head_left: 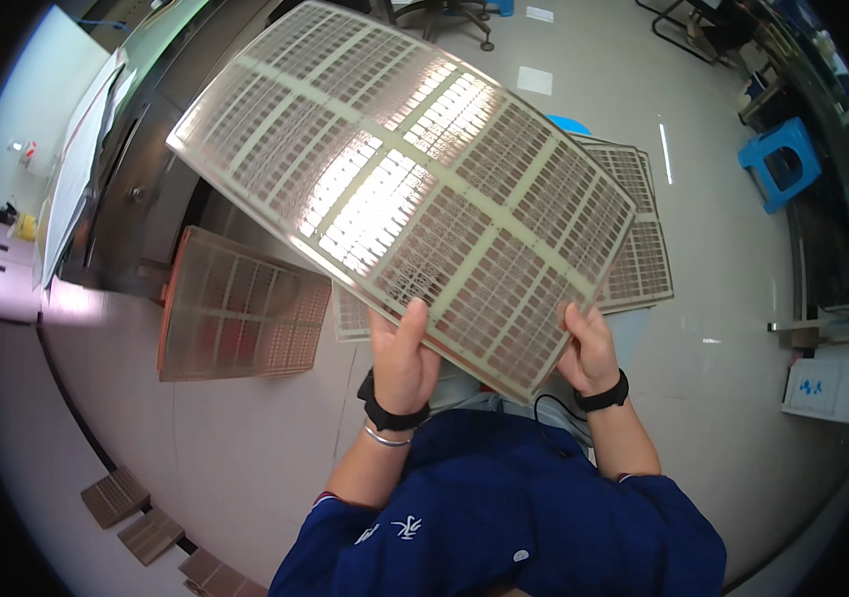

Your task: Inspecting metal mesh filters and recording data on an inspection form.

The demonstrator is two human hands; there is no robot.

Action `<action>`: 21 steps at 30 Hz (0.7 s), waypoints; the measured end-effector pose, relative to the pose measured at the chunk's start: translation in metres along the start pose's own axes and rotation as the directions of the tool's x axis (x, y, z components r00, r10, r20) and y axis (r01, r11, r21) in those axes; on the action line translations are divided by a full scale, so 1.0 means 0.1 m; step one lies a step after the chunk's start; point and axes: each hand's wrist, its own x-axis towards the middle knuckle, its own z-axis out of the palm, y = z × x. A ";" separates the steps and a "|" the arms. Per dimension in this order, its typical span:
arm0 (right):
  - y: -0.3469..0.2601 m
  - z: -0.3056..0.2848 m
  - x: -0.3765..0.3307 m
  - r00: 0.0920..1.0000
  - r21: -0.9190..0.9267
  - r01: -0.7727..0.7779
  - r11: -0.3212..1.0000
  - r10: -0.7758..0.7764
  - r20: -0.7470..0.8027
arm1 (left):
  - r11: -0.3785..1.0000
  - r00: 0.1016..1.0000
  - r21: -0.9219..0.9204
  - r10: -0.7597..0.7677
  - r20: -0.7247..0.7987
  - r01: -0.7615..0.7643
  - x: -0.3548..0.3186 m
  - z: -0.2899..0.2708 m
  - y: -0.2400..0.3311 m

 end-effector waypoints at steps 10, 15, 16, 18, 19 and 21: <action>-0.04 -0.30 -0.01 0.852 -0.829 0.491 -0.267 -0.054 0.521 | 0.999 0.999 0.044 0.000 -0.035 0.001 0.14 -0.46 0.38; 0.23 -0.42 0.10 0.839 -0.735 0.439 -0.517 -0.056 0.541 | 0.999 1.000 0.044 -0.024 -0.008 0.024 0.14 -0.48 0.42; 0.27 -0.46 0.12 0.841 -0.753 0.407 -0.517 -0.110 0.530 | 0.999 1.000 0.043 -0.023 -0.011 0.023 0.14 -0.48 0.42; 0.33 -0.54 0.20 0.835 -0.772 0.373 -0.514 -0.176 0.521 | 0.998 0.999 0.048 -0.046 -0.017 0.047 0.14 -0.48 0.42; 0.35 -0.57 0.22 0.832 -0.782 0.364 -0.505 -0.202 0.517 | 0.998 0.999 0.047 -0.048 -0.018 0.049 0.13 -0.48 0.41; 0.39 -0.63 0.30 0.826 -0.801 0.357 -0.480 -0.238 0.511 | 0.998 0.999 0.035 -0.042 -0.008 0.042 0.13 -0.47 0.40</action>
